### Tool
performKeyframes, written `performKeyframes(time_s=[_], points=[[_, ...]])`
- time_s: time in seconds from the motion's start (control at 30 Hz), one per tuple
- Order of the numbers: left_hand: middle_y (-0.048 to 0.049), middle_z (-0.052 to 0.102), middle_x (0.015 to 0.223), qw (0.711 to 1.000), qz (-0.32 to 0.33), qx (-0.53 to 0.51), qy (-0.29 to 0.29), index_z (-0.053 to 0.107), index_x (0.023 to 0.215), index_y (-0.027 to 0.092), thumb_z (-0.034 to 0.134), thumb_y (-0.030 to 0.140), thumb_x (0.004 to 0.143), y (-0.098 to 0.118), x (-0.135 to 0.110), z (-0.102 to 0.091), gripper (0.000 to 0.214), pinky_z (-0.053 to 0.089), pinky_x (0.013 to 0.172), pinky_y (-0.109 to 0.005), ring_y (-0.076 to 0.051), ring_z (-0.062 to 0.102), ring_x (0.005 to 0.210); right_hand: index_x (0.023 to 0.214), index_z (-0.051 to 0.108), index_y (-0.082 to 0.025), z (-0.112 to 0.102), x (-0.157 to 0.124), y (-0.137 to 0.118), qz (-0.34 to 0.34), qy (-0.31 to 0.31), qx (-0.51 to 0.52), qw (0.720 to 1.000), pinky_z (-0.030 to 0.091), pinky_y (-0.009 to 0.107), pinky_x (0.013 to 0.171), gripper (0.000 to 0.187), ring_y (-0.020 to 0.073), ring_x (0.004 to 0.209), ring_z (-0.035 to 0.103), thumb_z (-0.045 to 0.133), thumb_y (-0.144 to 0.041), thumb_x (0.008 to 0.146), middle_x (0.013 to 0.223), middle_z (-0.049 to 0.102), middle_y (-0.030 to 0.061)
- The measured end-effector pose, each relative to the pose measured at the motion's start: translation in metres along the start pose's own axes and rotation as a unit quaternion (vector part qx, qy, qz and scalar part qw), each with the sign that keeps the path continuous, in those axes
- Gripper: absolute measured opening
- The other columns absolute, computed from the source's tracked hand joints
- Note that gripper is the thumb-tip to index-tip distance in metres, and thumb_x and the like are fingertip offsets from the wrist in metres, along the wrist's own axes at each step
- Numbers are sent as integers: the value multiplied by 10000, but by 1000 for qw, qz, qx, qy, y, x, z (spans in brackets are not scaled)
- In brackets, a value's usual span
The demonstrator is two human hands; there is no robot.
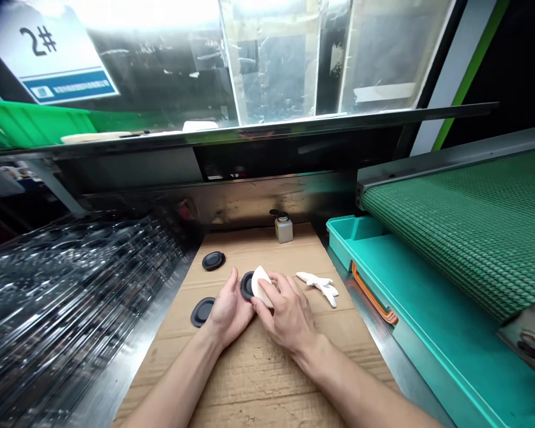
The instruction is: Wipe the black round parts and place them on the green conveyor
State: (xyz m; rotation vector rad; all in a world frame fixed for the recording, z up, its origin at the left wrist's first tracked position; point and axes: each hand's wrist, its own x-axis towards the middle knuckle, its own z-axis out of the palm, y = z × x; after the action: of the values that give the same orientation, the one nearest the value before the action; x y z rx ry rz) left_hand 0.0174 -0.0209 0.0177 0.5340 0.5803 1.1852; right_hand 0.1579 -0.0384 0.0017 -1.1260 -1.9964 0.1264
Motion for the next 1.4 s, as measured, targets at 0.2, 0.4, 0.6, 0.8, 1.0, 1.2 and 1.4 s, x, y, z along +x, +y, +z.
performKeyframes(time_s=[0.2, 0.4, 0.6, 0.8, 1.0, 1.2, 1.4], points=[[-130, 648, 1149, 997, -34, -54, -32, 584, 1179, 130, 433, 381, 927, -10, 2, 5, 386, 414, 1034, -391, -242, 595, 1113, 1353, 472, -249, 11, 8, -5, 13, -7, -38, 999, 455, 444, 915, 436, 268, 1084, 485, 445, -300, 920, 1294, 489, 109], [-107, 613, 1236, 996, -40, -76, 20, 571, 1169, 167, 459, 340, 917, -8, 4, 0, 326, 436, 1015, -435, -252, 598, 1113, 1274, 539, -269, 10, 4, -12, 16, -29, -11, 999, 473, 401, 865, 391, 249, 1034, 494, 472, -265, 889, 1199, 520, 99], [-132, 625, 1204, 996, -37, -83, 16, 588, 1120, 137, 438, 319, 925, -7, 6, -4, 305, 446, 1002, -412, -243, 599, 1106, 1246, 567, -255, 12, 7, -10, 35, -12, -18, 999, 473, 407, 846, 371, 253, 1012, 495, 475, -260, 886, 1161, 531, 114], [-156, 632, 1181, 997, -34, -68, 7, 589, 1132, 104, 430, 317, 931, -4, 8, -9, 334, 439, 1003, -417, -250, 592, 1115, 1240, 573, -238, 10, 8, -6, 53, 0, -33, 998, 452, 406, 881, 368, 250, 1032, 483, 473, -238, 886, 1164, 529, 111], [-150, 631, 1186, 996, -41, -76, 14, 588, 1129, 124, 444, 313, 926, -3, 9, -10, 312, 442, 993, -423, -257, 595, 1111, 1225, 580, -248, 7, 8, -10, 39, -18, -41, 998, 459, 391, 848, 363, 252, 1008, 488, 480, -236, 876, 1142, 540, 107], [-157, 631, 1184, 994, -69, -85, 28, 579, 1128, 128, 446, 329, 927, -1, 9, -10, 314, 448, 979, -440, -264, 604, 1100, 1249, 560, -309, 6, 3, -13, 3, -68, -23, 997, 453, 369, 855, 386, 236, 1009, 486, 497, -256, 871, 1160, 539, 77], [-173, 639, 1165, 997, -51, -56, -9, 582, 1139, 82, 417, 320, 940, -3, 12, -12, 352, 460, 967, -416, -258, 596, 1105, 1237, 568, -299, 4, 10, 5, 85, -11, -38, 996, 440, 381, 886, 358, 240, 1022, 508, 508, -310, 884, 1152, 532, 88]])
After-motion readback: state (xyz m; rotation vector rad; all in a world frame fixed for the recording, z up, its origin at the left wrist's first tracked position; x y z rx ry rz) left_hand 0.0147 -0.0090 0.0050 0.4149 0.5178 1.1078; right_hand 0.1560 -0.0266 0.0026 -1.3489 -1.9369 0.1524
